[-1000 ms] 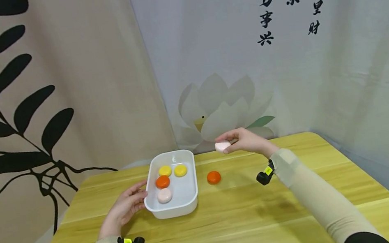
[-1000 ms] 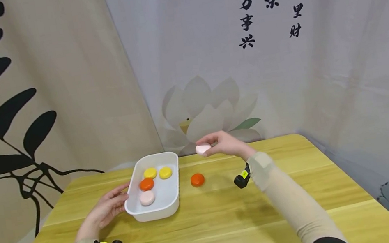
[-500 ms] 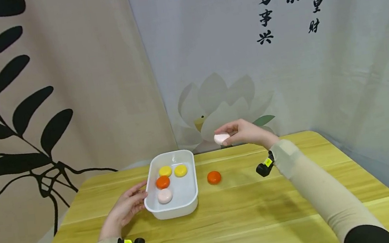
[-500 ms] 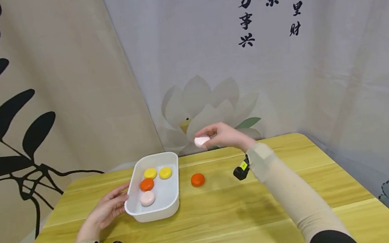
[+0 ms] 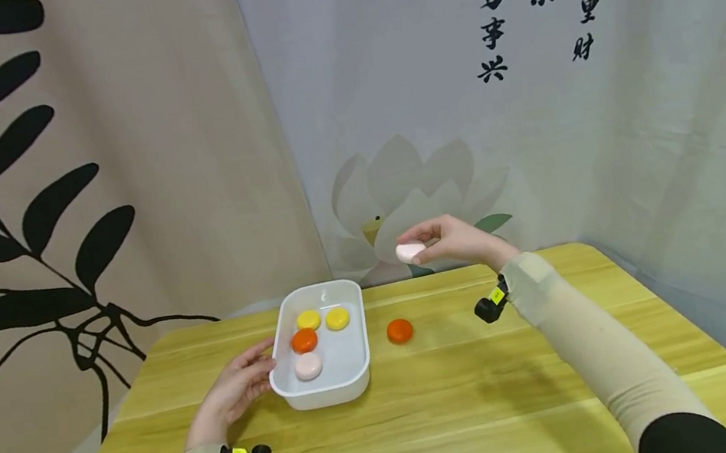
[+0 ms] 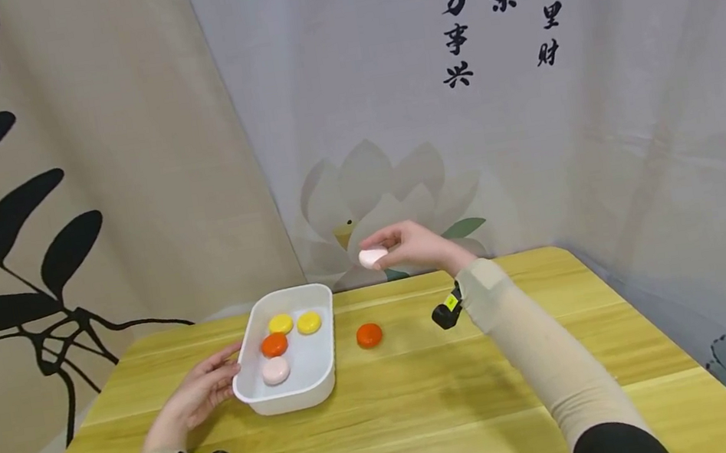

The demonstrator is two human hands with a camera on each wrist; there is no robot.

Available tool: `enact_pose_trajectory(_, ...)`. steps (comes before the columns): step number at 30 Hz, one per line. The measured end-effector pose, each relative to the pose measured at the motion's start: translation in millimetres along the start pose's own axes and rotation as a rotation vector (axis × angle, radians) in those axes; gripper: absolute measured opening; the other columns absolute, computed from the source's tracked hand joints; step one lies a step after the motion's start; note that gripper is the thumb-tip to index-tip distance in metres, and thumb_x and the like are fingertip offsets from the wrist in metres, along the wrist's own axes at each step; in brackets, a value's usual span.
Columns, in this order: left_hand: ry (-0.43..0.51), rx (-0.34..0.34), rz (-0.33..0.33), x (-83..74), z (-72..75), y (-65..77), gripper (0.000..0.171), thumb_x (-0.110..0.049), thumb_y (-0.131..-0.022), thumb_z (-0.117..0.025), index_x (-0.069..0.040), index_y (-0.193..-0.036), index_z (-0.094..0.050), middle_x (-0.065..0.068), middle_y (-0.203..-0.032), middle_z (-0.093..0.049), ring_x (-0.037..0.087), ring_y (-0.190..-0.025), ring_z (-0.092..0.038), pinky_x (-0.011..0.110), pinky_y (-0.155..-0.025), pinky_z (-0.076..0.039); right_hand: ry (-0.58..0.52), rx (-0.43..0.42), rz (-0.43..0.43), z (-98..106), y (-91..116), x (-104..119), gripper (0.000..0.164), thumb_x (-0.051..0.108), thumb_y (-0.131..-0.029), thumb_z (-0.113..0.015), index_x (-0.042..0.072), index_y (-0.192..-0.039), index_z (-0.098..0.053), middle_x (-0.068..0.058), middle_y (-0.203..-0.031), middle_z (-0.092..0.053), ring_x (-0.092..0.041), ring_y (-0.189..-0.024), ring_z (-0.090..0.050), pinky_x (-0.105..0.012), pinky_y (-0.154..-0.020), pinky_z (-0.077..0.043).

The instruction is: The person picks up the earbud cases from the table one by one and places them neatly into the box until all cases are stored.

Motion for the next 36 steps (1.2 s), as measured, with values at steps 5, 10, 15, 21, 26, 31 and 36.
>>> enact_pose_trajectory(5,0.004,0.005,0.001,1.0,-0.3,0.5,0.063,-0.008,-0.098,-0.056,0.002,-0.151,-0.024,0.015,-0.108,-0.055,0.015,-0.078,-0.060,0.025,-0.072,-0.054,-0.015,0.016,0.015,-4.4,-2.6,4.4,0.046,0.014,-0.086,-0.074,0.007,-0.130,-0.061,-0.008,-0.119,-0.064,-0.031,-0.109,-0.056,-0.037,-0.089,-0.048)
enact_pose_trajectory(10,0.005,-0.003,0.003,-1.2,0.0,-0.3,0.064,-0.010,-0.097,-0.057,0.001,-0.151,-0.025,0.015,-0.110,-0.055,0.016,-0.079,-0.060,0.025,-0.073,-0.054,-0.009,0.020,0.021,-7.8,-6.9,7.3,0.047,0.013,-0.086,-0.074,0.007,-0.130,-0.062,-0.009,-0.119,-0.063,-0.033,-0.108,-0.056,-0.038,-0.088,-0.048)
enact_pose_trajectory(15,0.020,0.011,-0.019,-4.8,-1.5,0.8,0.064,-0.007,-0.097,-0.057,0.003,-0.151,-0.023,0.016,-0.110,-0.054,0.016,-0.080,-0.061,0.026,-0.071,-0.054,0.022,0.012,0.033,-12.7,-12.5,8.1,0.044,0.014,-0.085,-0.075,0.009,-0.127,-0.064,-0.007,-0.119,-0.065,-0.028,-0.106,-0.058,-0.038,-0.089,-0.047)
enact_pose_trajectory(21,0.035,0.028,-0.031,-5.0,-1.4,2.5,0.064,-0.007,-0.098,-0.055,0.005,-0.151,-0.022,0.014,-0.107,-0.056,0.016,-0.080,-0.062,0.026,-0.071,-0.054,0.040,0.022,0.043,-21.7,-18.4,8.2,0.044,0.015,-0.084,-0.075,0.011,-0.126,-0.065,-0.005,-0.118,-0.066,-0.024,-0.105,-0.059,-0.040,-0.091,-0.047)
enact_pose_trajectory(26,0.035,0.022,-0.024,-3.1,-0.2,1.6,0.063,-0.007,-0.098,-0.055,0.004,-0.150,-0.022,0.014,-0.107,-0.056,0.016,-0.079,-0.062,0.025,-0.071,-0.054,0.055,0.028,0.020,-28.6,-22.6,8.6,0.041,0.017,-0.085,-0.075,0.015,-0.124,-0.067,-0.001,-0.116,-0.066,-0.024,-0.108,-0.058,-0.041,-0.094,-0.046)
enact_pose_trajectory(31,0.031,-0.004,-0.015,-1.2,1.4,-0.3,0.062,-0.007,-0.097,-0.056,0.003,-0.150,-0.026,0.016,-0.109,-0.055,0.017,-0.079,-0.062,0.026,-0.071,-0.054,0.057,0.037,0.027,-34.3,-26.9,12.4,0.039,0.016,-0.085,-0.074,0.016,-0.124,-0.067,-0.001,-0.118,-0.066,-0.025,-0.110,-0.057,-0.041,-0.094,-0.046)
enact_pose_trajectory(36,0.012,-0.010,-0.016,0.0,2.1,-0.8,0.061,-0.008,-0.097,-0.057,0.003,-0.150,-0.027,0.017,-0.110,-0.054,0.017,-0.081,-0.061,0.026,-0.072,-0.054,0.053,0.050,0.052,-40.9,-30.4,18.2,0.041,0.015,-0.085,-0.074,0.013,-0.125,-0.066,-0.003,-0.121,-0.064,-0.025,-0.110,-0.057,-0.039,-0.093,-0.047)
Point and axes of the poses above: each hand's wrist, its own y-axis away from the middle knuckle, its own z-axis out of the back of the hand, x = y × z, the point moved 7 cm from there along -y, towards the middle knuckle
